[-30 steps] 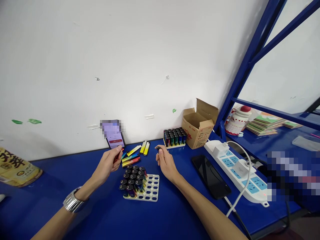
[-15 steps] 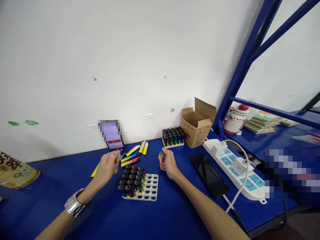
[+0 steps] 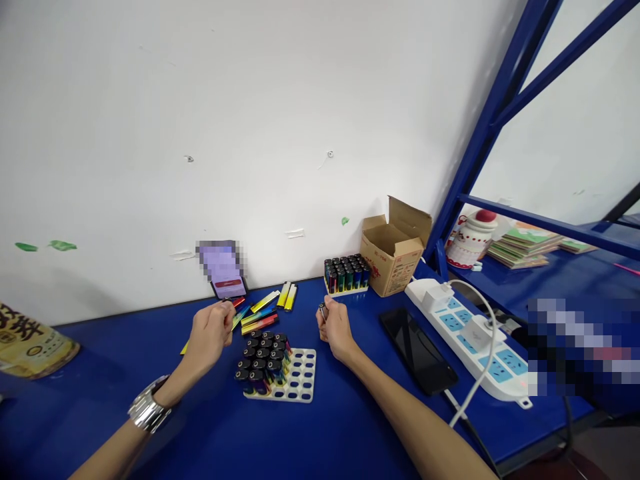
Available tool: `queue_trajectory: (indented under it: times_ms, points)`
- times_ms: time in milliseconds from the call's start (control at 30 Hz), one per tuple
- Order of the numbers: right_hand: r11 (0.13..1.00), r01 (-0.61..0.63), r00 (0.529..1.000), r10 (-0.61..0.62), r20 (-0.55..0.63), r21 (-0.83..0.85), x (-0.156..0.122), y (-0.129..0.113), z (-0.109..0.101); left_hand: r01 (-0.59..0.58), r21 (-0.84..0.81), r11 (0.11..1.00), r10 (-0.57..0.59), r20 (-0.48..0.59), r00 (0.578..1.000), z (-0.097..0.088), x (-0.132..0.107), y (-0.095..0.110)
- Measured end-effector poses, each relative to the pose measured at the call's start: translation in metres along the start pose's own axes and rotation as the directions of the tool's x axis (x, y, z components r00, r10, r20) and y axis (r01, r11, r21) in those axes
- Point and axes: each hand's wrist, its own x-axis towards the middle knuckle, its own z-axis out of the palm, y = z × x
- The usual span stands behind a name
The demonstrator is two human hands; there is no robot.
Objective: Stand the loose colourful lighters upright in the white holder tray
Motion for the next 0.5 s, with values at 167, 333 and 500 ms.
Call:
queue_trajectory:
  times_ms: [167, 333, 500]
  points:
    - [0.999, 0.037, 0.999, -0.037, -0.001, -0.039, 0.000, 0.000, -0.001, -0.004, -0.050, 0.999, 0.002, -0.030, 1.000, 0.002, -0.001, 0.008]
    - [0.997, 0.071, 0.987, -0.064, 0.144, -0.042, 0.000, 0.001, -0.003, -0.206, 0.093, 0.974, 0.190, 0.161, 0.969, -0.005, -0.010, 0.033]
    - [0.961, 0.266, 0.933, -0.238, 0.270, -0.072, -0.001, -0.004, -0.006, -0.399, 0.184, 0.898, 0.235, 0.566, 0.790, -0.016, -0.032, 0.067]
